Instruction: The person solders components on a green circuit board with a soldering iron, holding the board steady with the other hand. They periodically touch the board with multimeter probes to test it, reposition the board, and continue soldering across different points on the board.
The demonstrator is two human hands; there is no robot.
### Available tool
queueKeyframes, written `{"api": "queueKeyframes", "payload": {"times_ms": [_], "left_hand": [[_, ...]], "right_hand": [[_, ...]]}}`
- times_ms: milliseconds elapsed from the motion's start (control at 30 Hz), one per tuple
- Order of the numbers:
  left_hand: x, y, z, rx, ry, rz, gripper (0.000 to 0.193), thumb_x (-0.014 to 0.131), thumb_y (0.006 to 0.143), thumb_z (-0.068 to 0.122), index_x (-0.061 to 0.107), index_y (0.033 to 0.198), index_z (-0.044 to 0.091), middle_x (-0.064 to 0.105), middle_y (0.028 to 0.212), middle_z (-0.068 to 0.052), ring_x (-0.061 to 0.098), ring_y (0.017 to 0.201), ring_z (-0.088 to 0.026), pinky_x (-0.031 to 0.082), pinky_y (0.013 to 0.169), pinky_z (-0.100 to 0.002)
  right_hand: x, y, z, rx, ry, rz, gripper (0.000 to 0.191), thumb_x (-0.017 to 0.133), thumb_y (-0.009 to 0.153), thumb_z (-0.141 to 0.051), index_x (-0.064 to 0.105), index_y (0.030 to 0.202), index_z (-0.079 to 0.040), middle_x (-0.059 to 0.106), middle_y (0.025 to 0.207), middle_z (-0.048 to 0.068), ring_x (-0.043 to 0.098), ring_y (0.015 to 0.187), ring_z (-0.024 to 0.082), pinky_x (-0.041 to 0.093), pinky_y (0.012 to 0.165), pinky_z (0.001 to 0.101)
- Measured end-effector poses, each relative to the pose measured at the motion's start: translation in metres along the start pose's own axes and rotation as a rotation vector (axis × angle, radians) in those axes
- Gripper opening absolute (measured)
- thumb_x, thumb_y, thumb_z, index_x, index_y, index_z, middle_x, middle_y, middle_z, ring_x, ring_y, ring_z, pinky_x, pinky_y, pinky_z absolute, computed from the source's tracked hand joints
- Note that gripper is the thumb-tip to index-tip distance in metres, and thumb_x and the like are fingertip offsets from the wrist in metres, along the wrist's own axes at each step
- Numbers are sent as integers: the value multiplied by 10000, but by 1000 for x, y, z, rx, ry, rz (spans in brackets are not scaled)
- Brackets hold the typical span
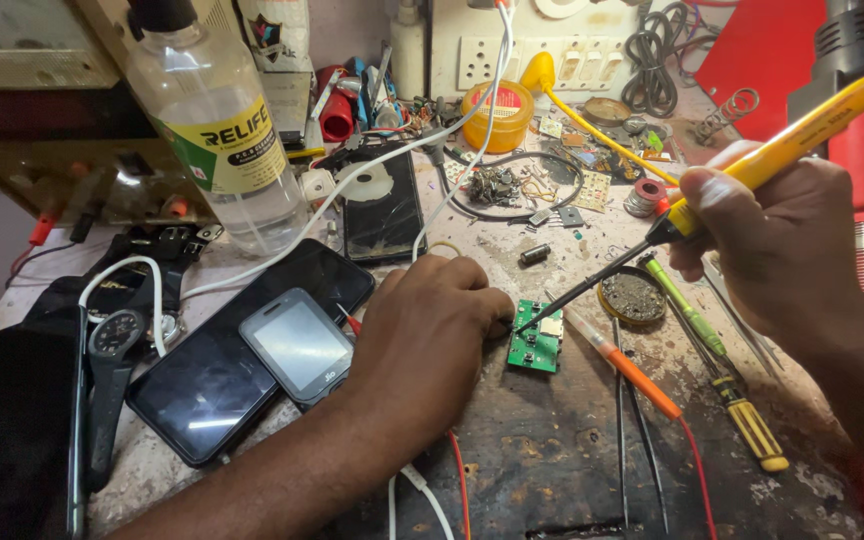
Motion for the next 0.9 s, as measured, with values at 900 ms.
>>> {"api": "queueKeyframes", "payload": {"times_ms": [900], "left_hand": [[1,-2,-6,-2,-11,-9,130,719,766,146,806,863,155,678,885,-52,617,949,-271,475,804,-443]], "right_hand": [[2,-3,14,-52,195,-75,268,590,1117,-168,603,980,62,652,790,161,631,577,186,502,510,335]]}}
Point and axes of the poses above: each hand's wrist, its own y-axis towards the middle knuckle, its own x-axis out of the palm, z = x × y, the point moved 9 cm from there along y, towards the middle knuckle
